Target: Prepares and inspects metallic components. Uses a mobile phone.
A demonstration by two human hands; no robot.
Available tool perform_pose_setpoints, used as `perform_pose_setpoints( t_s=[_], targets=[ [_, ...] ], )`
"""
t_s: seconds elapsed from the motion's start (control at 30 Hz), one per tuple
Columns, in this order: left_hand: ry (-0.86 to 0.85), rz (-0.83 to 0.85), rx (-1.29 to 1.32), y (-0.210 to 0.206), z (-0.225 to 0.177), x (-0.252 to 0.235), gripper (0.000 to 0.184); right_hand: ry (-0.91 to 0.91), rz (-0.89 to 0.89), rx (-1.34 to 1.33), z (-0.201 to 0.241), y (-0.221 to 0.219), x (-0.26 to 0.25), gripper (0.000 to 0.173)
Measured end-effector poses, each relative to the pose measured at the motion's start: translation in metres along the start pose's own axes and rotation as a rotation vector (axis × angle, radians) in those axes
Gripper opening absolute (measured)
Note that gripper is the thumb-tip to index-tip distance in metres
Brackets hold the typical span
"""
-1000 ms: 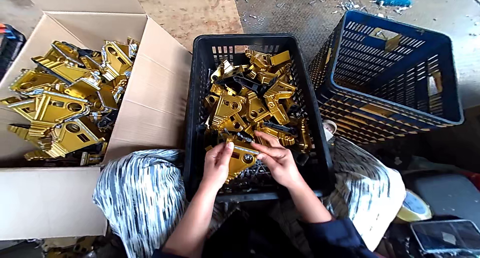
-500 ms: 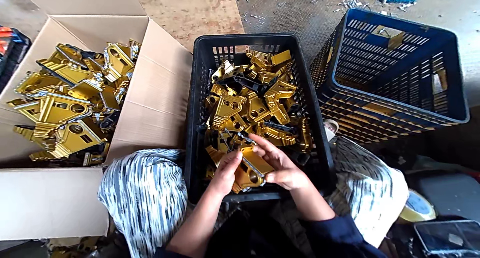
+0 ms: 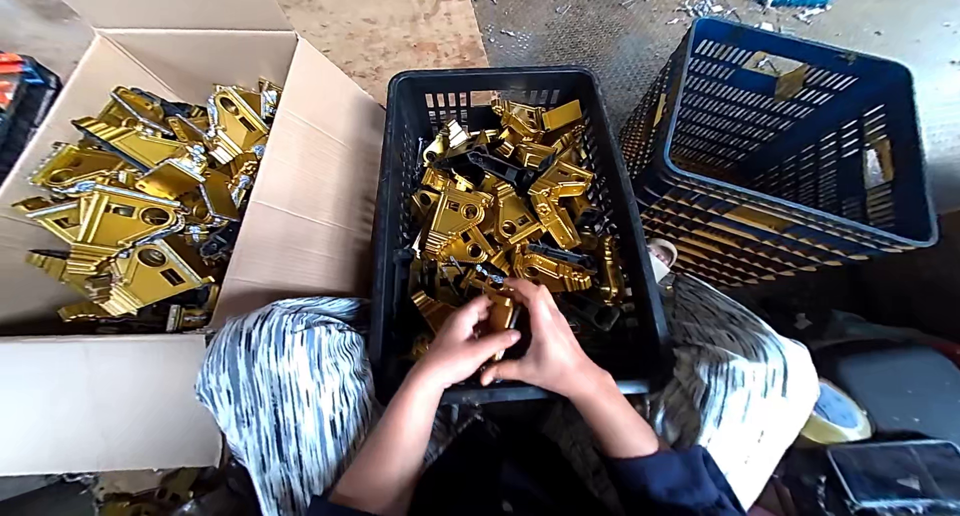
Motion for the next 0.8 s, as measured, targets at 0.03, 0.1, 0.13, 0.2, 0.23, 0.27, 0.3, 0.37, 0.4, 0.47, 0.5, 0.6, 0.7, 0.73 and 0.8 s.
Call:
perform_pose_setpoints(
  t_s=[0.03, 0.1, 0.13, 0.2, 0.23, 0.27, 0.3, 0.37, 0.4, 0.47, 0.5, 0.6, 0.7, 0.73, 0.8],
  targets=[
    [-0.006, 0.018, 0.020, 0.000, 0.000, 0.000, 0.051, -0.049, 0.044, -0.101, -0.005, 0.001, 0.000, 0.095],
    [-0.026, 0.047, 0.035, 0.001, -0.001, -0.001, 0.050, -0.134, 0.107, -0.297, -0.016, 0.003, 0.000, 0.052],
    [-0.035, 0.054, 0.017, 0.000, -0.001, -0.001, 0.050, -0.166, 0.113, -0.344, -0.020, 0.003, 0.000, 0.031],
    [-0.049, 0.050, -0.025, -0.002, 0.003, -0.002, 0.050, -0.191, 0.109, -0.372, -0.025, 0.002, 0.000, 0.012],
    [-0.039, 0.048, -0.029, -0.003, 0.005, -0.002, 0.051, -0.207, 0.107, -0.373, -0.026, 0.001, 0.000, 0.010],
    [-0.024, 0.045, -0.023, -0.003, 0.007, -0.002, 0.051, -0.234, 0.102, -0.384, -0.027, 0.000, 0.000, 0.008],
    [0.000, 0.044, -0.006, -0.002, 0.008, -0.002, 0.050, -0.273, 0.096, -0.425, -0.028, -0.001, 0.001, 0.007],
    [0.080, 0.063, 0.100, -0.002, 0.010, 0.001, 0.047, -0.431, 0.048, -0.620, -0.033, -0.004, 0.002, 0.005],
    [0.134, 0.089, 0.203, -0.004, 0.013, 0.003, 0.053, -0.545, 0.000, -0.753, -0.036, -0.007, 0.004, 0.006],
    [0.191, 0.095, 0.371, -0.009, 0.020, 0.007, 0.060, -0.738, -0.080, -0.960, -0.043, -0.013, 0.007, 0.009],
    [0.202, 0.046, 0.396, -0.011, 0.023, 0.008, 0.049, -0.789, -0.080, -0.970, -0.045, -0.015, 0.006, 0.010],
    [0.321, -0.219, 0.477, -0.002, 0.033, 0.007, 0.034, -0.684, -0.061, -0.315, -0.059, 0.012, -0.004, 0.021],
    [0.217, -0.576, 0.627, 0.043, -0.010, 0.011, 0.028, -0.596, -0.055, 0.459, -0.084, 0.054, -0.013, 0.042],
    [0.077, -0.662, 0.666, 0.067, -0.038, 0.013, 0.027, -0.644, 0.010, 0.548, -0.097, 0.057, -0.012, 0.046],
    [-0.227, -0.788, 0.657, 0.121, -0.099, 0.021, 0.031, -0.719, 0.141, 0.583, -0.116, 0.051, -0.007, 0.052]
  ],
)
Point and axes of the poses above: each hand's wrist, its own x-axis away from the middle knuckle, its own y-axis out of the back of the hand, z = x × y, the point moved 8 cm from there along -x, towards the middle knuckle, and after that the axes turned 6 degrees about x, right-handed, at the moved point
